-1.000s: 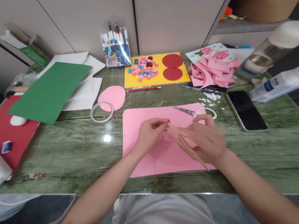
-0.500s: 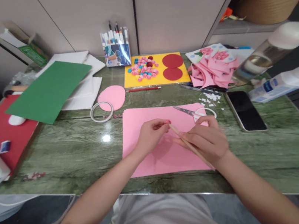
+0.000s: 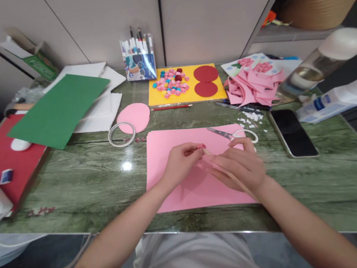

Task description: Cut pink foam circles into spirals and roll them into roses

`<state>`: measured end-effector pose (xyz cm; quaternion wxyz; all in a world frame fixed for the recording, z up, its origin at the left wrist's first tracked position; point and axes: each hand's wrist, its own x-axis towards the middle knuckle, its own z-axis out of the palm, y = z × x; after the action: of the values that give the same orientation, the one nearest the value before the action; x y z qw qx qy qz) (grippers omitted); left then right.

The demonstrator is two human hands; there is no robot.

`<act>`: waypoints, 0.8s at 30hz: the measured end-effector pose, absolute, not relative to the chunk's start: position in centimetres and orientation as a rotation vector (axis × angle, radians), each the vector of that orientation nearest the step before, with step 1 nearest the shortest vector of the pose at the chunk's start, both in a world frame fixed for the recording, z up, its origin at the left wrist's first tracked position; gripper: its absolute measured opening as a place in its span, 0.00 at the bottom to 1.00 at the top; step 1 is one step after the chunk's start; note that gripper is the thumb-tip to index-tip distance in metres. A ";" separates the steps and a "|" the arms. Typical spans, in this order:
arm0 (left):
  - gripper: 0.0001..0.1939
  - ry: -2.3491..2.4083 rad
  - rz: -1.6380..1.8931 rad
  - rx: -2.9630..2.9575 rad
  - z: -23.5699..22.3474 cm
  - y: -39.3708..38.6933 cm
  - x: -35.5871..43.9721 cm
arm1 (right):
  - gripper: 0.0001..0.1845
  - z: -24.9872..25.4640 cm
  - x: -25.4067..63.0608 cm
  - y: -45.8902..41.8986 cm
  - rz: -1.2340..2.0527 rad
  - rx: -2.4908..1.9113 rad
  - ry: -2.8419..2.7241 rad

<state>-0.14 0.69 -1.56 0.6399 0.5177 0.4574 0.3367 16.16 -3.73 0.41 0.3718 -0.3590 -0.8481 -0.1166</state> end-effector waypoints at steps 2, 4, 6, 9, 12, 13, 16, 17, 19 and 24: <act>0.11 1.057 0.771 1.153 -1.4 0.9 -0.3 | 0.11 0.6 16.0 -3.8 -0.289 -0.915 -2.185; 0.11 1.065 0.781 1.123 -1.4 1.0 -0.5 | 0.12 0.8 15.9 -3.9 -0.287 -0.911 -2.171; 0.11 1.063 0.801 1.104 -1.4 1.1 -0.5 | 0.11 0.9 15.9 -4.0 -0.284 -0.926 -2.152; 0.11 1.063 0.814 1.083 -1.4 1.1 -0.5 | 0.09 0.9 15.8 -3.9 -0.284 -0.941 -2.132; 0.11 1.063 0.802 1.088 -1.4 1.0 -0.4 | 0.08 0.8 15.8 -3.9 -0.291 -0.945 -2.119; 0.11 1.061 0.798 1.093 -1.5 1.0 -0.4 | 0.08 0.7 15.8 -3.9 -0.295 -0.946 -2.114; 0.13 1.061 0.785 1.102 -1.7 0.9 -0.3 | 0.07 0.5 15.9 -4.0 -0.297 -0.957 -2.112; 0.13 1.064 0.780 1.105 -1.8 0.9 -0.2 | 0.07 0.5 15.9 -4.0 -0.294 -0.958 -2.119; 0.14 1.072 0.770 1.113 -1.9 0.9 -0.1 | 0.07 0.4 16.0 -4.0 -0.289 -0.960 -2.139; 0.13 1.061 0.764 1.132 -2.3 0.7 0.0 | 0.09 0.2 16.2 -4.1 -0.301 -0.947 -2.183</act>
<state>0.03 0.74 -2.30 0.6490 0.4979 0.4669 0.3361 16.24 -4.07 0.19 0.3628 -0.3679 -0.8481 -0.1171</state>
